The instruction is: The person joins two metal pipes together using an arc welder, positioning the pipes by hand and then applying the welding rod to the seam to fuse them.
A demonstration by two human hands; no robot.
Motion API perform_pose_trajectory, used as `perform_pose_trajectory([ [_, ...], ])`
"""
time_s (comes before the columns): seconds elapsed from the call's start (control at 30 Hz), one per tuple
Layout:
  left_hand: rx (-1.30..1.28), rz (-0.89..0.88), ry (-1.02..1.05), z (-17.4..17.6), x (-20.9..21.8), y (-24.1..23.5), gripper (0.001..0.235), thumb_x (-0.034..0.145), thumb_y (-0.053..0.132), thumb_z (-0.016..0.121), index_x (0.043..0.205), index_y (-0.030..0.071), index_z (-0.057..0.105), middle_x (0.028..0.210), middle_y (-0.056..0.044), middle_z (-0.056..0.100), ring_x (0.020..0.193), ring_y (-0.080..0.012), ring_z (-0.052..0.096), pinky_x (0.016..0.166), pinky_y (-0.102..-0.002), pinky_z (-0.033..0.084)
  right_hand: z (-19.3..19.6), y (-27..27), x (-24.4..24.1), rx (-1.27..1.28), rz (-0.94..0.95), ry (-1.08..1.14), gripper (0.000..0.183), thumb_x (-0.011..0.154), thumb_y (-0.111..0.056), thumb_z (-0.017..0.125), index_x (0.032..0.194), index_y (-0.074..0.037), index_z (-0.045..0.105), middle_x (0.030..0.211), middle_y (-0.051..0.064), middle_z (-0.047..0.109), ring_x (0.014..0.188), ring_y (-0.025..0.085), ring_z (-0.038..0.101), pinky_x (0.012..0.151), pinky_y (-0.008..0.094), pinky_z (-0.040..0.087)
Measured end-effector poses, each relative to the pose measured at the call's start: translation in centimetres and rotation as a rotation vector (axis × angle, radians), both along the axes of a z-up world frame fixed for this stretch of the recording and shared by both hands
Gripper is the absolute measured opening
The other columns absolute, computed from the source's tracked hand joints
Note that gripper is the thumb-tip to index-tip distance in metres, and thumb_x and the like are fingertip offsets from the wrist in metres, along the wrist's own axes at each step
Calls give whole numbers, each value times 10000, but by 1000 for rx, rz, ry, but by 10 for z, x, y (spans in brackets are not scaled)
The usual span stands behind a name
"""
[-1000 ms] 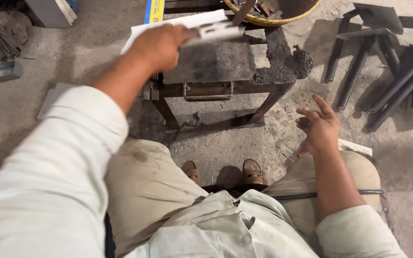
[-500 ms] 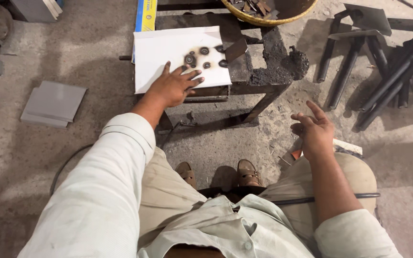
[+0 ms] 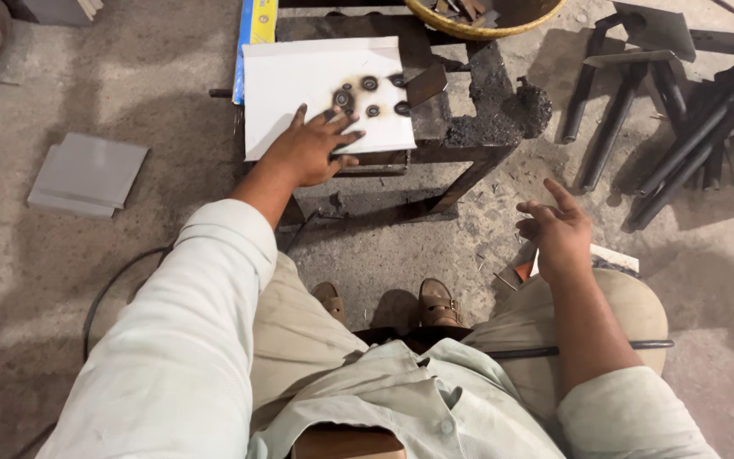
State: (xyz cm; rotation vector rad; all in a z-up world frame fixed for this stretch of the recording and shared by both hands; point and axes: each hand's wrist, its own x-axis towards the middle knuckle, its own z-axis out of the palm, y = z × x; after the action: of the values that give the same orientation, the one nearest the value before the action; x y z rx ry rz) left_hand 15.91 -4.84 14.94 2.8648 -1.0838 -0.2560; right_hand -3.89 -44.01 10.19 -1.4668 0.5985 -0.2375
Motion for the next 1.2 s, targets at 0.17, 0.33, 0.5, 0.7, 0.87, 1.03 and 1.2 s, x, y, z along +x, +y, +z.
perform_pose_trajectory([
  [0.17,-452,132,-155,3,-48,73,560,1013,471,658,1466,154,563,1614,-47,417,1508,-320,318,1226,-575,165,-9,-19,-6,-105,85,-44,565,1019,16,559,1570,-85,490,1082,148,740,795,187,688,679,290,574],
  [0.33,-894,699,-406,-59,-149,223,333,978,235,758,1222,16,704,1253,-201,711,1185,-367,670,1016,-437,534,64,49,-26,-134,263,-72,599,1088,39,538,1653,-88,387,1239,179,711,966,240,720,826,360,616],
  [0.5,-649,1383,-255,-176,-293,331,385,923,332,721,1073,-20,764,1013,-253,749,1010,-420,721,897,-497,550,152,213,-80,144,1152,-190,735,925,35,565,1588,12,248,1166,201,747,1065,351,748,960,548,611],
  [0.7,-219,1749,510,-257,-407,351,570,924,405,718,1274,-41,666,1275,-292,666,1159,-448,655,970,-506,540,203,316,-105,283,1838,-44,738,1087,-314,500,1635,30,146,1178,149,760,1134,259,725,1067,426,505],
  [0.87,-159,1745,642,-298,-463,325,550,888,368,759,1266,-19,659,1300,-256,653,1183,-411,648,979,-485,542,189,327,-110,372,1796,156,794,1092,-368,493,1633,43,83,1155,223,750,1160,347,713,1073,472,467],
  [1.03,30,1708,844,-317,-470,319,406,913,273,715,1274,88,710,1348,-160,690,1222,-340,682,992,-485,566,175,338,-113,270,1803,209,816,1077,-441,469,1621,30,85,1154,200,758,1177,342,712,1102,512,479],
  [1.2,245,1594,738,-329,-464,313,452,969,326,657,1392,174,604,1374,-117,656,1282,-320,609,1015,-508,492,177,350,-110,162,1823,285,849,1067,-484,445,1644,29,92,1184,202,751,1230,344,670,1141,524,429],
])
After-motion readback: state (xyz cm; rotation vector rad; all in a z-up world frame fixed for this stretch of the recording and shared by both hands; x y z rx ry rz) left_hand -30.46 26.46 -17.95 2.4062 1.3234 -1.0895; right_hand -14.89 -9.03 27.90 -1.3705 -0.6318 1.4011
